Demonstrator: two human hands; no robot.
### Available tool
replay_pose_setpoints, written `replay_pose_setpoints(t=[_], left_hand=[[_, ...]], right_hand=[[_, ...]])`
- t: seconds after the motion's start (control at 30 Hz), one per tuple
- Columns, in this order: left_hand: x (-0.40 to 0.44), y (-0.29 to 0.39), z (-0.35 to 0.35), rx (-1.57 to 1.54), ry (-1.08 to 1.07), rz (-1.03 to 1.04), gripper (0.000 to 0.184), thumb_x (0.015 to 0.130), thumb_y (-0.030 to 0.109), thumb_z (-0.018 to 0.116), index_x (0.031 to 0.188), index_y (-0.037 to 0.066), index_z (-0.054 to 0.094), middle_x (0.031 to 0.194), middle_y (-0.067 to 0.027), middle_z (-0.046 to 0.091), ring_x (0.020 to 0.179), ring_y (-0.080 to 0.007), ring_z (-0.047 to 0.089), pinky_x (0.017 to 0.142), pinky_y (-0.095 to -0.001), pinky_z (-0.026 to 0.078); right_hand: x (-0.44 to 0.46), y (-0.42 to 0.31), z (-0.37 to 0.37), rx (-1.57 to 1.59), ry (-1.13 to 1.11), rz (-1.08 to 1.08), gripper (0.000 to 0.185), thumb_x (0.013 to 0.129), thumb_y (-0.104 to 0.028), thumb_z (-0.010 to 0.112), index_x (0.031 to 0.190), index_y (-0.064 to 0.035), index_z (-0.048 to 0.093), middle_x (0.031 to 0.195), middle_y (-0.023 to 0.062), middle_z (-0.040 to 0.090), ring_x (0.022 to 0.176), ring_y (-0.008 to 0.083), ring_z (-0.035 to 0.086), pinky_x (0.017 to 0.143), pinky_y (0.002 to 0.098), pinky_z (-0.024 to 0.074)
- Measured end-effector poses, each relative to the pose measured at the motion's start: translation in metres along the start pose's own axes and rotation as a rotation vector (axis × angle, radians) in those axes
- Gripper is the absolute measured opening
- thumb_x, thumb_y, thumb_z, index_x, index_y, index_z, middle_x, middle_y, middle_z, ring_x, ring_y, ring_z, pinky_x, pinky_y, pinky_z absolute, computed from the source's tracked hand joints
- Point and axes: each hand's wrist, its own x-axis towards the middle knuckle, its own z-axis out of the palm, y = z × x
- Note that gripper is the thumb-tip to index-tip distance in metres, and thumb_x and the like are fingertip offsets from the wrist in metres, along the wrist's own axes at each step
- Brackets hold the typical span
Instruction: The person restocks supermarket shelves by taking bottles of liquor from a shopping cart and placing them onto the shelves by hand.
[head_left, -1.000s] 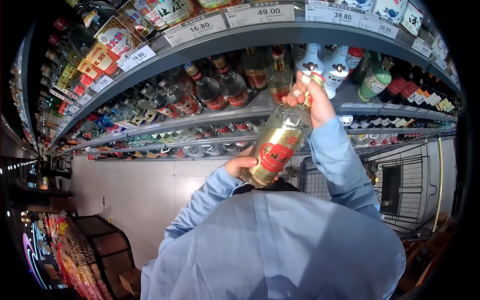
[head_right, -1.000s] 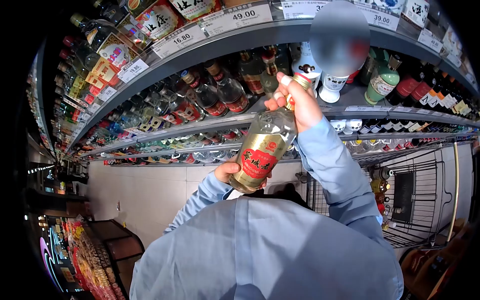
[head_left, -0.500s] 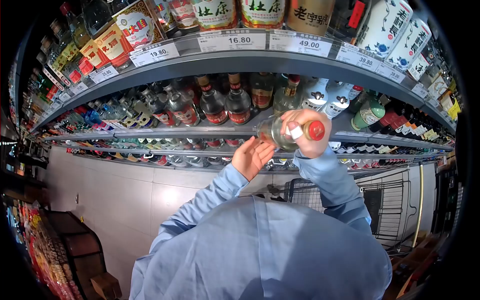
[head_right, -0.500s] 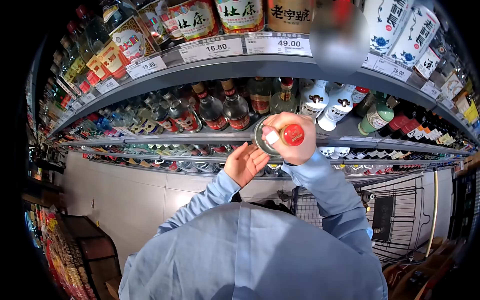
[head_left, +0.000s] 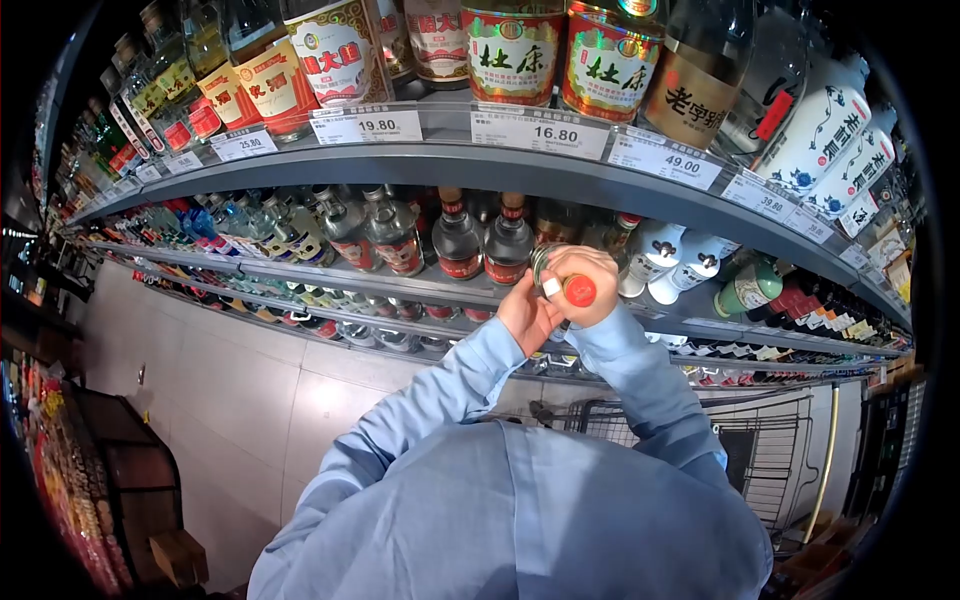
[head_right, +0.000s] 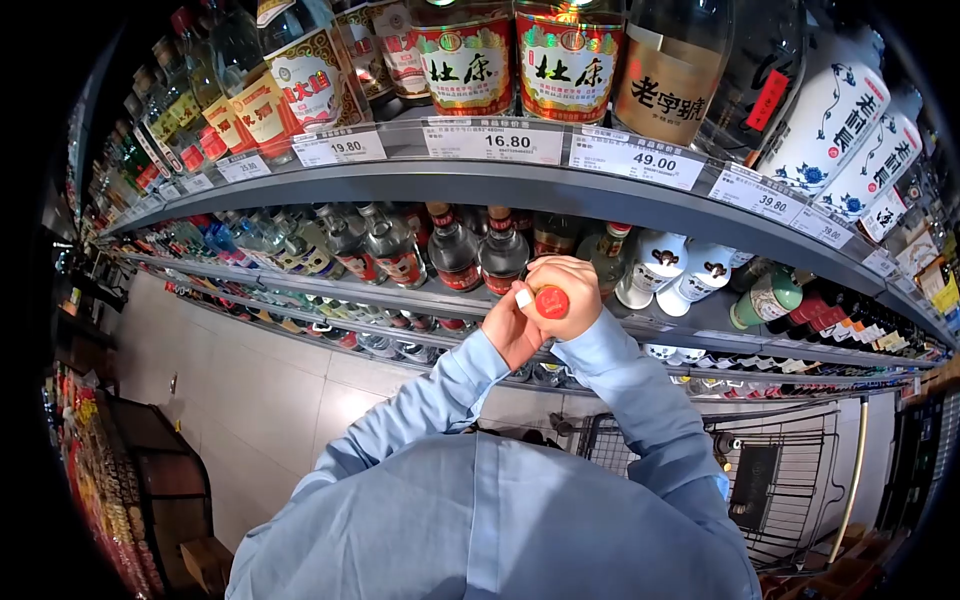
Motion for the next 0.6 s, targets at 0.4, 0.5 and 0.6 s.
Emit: replay_pose_setpoints(t=[0.4, 0.5, 0.6], left_hand=[[0.009, 0.003, -0.017, -0.09, 0.07, -0.084, 0.034, 0.094, 0.038, 0.032, 0.115, 0.013, 0.038, 0.114, -0.0189, 0.05, 0.106, -0.0275, 0.053, 0.088, -0.0369, 0.045], [0.013, 0.004, -0.019, -0.118, 0.023, -0.084, 0.032, 0.094, 0.037, 0.031, 0.113, 0.013, 0.039, 0.115, -0.0221, 0.049, 0.108, -0.0291, 0.051, 0.09, -0.0384, 0.043], [0.012, 0.003, -0.015, -0.147, 0.071, -0.076, 0.031, 0.094, 0.036, 0.03, 0.111, 0.012, 0.04, 0.117, -0.0242, 0.047, 0.11, -0.0302, 0.05, 0.093, -0.0389, 0.041]], right_hand=[[-0.007, 0.047, 0.016, 0.071, -0.044, 0.538, 0.02, 0.071, -0.01, 0.067, 0.061, -0.0005, 0.053, 0.05, 0.0076, 0.051, 0.041, 0.0191, 0.048, 0.044, 0.0265, 0.04], [-0.005, 0.056, 0.023, 0.128, 0.022, 0.53, 0.014, 0.072, -0.01, 0.067, 0.072, 0.0007, 0.057, 0.062, 0.0103, 0.057, 0.054, 0.021, 0.054, 0.055, 0.0308, 0.0439], [0.01, 0.064, 0.025, 0.176, -0.001, 0.551, 0.024, 0.071, -0.012, 0.068, 0.089, 0.0008, 0.058, 0.077, 0.0125, 0.061, 0.072, 0.0278, 0.059, 0.067, 0.0346, 0.0464]])
